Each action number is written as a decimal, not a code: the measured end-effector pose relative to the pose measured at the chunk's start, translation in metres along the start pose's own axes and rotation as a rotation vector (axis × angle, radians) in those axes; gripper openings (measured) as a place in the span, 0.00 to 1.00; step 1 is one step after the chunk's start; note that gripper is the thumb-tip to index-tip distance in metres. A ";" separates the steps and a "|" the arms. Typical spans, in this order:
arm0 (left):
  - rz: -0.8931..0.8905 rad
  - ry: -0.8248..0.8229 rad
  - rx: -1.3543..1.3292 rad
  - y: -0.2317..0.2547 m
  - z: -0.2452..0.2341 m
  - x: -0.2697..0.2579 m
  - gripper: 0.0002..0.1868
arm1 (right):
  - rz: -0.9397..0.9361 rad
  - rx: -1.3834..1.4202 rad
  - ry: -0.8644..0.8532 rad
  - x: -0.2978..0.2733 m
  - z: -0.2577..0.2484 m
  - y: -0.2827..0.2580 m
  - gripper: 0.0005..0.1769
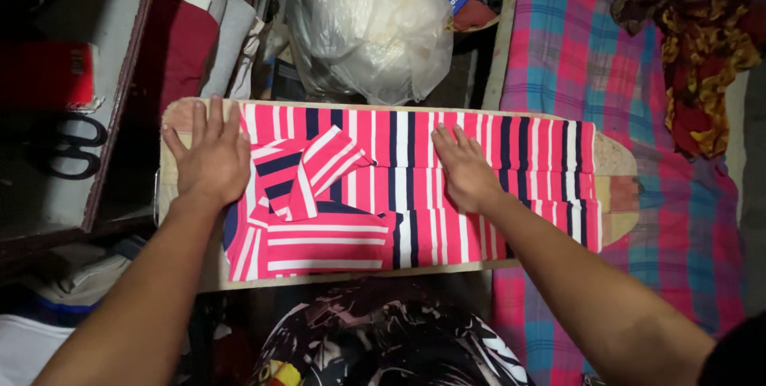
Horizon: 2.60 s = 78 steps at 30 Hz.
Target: The person folds a striped t-shirt and then a white t-shirt on a board.
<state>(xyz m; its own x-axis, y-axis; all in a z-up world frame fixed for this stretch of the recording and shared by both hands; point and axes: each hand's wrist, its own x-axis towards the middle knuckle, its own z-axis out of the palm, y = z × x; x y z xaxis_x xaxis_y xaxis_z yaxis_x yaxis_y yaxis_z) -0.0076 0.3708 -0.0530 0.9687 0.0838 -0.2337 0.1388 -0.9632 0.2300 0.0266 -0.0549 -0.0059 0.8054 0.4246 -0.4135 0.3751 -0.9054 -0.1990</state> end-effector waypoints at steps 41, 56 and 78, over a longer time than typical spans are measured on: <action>0.124 -0.288 0.128 0.393 0.054 -0.060 0.34 | -0.073 0.134 0.397 -0.064 0.074 0.305 0.24; 0.170 -0.371 0.119 0.428 0.063 -0.076 0.39 | -0.115 0.210 0.206 -0.081 0.051 0.249 0.34; -0.342 0.565 -0.391 0.189 0.048 -0.133 0.22 | -0.299 0.539 0.316 -0.043 0.011 0.057 0.23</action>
<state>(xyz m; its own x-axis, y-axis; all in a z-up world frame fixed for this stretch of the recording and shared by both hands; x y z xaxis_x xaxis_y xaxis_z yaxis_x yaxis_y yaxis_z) -0.1201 0.1655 -0.0241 0.8019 0.5801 0.1426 0.4106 -0.7086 0.5739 0.0084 -0.1243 -0.0095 0.8290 0.5592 -0.0094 0.3871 -0.5859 -0.7120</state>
